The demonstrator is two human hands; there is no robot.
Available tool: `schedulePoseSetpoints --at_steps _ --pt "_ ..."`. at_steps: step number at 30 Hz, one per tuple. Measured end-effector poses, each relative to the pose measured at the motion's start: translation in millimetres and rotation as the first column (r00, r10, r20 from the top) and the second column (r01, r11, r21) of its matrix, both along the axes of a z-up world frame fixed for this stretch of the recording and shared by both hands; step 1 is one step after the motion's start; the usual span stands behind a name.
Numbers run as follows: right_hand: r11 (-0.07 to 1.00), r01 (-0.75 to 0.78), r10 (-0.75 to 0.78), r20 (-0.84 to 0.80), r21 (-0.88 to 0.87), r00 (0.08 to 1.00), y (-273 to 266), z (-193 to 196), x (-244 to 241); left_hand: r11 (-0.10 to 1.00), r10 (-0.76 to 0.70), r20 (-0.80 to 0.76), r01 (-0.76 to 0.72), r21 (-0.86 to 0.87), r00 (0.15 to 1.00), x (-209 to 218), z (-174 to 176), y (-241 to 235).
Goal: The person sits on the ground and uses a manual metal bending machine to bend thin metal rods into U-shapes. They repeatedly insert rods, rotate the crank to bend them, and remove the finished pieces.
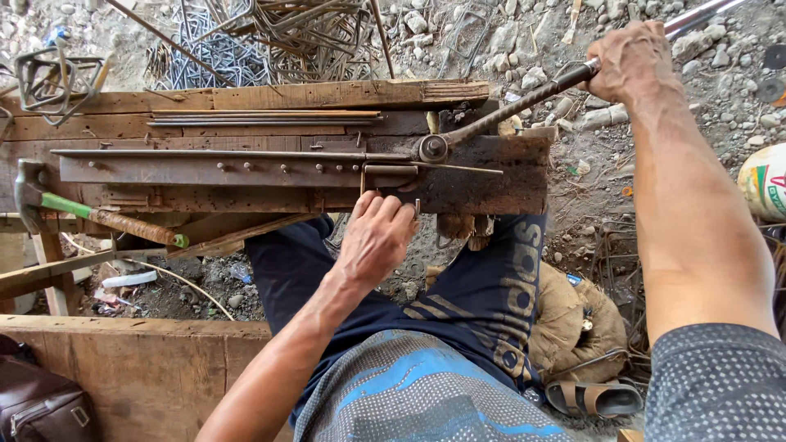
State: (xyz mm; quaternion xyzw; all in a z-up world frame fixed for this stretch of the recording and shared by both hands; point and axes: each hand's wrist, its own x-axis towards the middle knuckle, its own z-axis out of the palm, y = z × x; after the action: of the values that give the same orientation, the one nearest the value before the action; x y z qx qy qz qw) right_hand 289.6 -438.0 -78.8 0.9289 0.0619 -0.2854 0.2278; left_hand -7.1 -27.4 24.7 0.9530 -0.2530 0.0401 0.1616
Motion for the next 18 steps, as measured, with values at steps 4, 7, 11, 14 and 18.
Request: schedulePoseSetpoints --at_steps 4,7,11,14,18 --pt "0.995 -0.061 0.064 0.037 -0.077 0.997 2.3 14.4 -13.3 0.990 -0.037 -0.054 0.029 -0.140 0.998 4.4 -15.1 6.9" --pt "1.000 0.028 -0.027 0.089 -0.007 0.996 3.8 30.2 -31.2 0.984 -0.059 -0.045 0.051 -0.170 0.997 6.4 -12.7 9.8" --pt "0.877 0.406 -0.427 0.030 0.258 0.904 2.1 62.3 -106.3 0.969 -0.072 0.020 0.074 -0.234 0.997 7.3 -16.5 11.2" --pt "0.965 0.225 -0.245 0.161 0.134 0.956 -7.8 61.8 -169.4 0.962 -0.089 0.031 0.094 -0.257 0.996 9.8 -21.0 13.3" --pt "0.946 0.250 -0.301 0.265 0.208 0.916 -2.4 64.4 -252.6 0.953 -0.124 0.037 0.130 -0.272 0.992 11.4 -26.9 17.5"
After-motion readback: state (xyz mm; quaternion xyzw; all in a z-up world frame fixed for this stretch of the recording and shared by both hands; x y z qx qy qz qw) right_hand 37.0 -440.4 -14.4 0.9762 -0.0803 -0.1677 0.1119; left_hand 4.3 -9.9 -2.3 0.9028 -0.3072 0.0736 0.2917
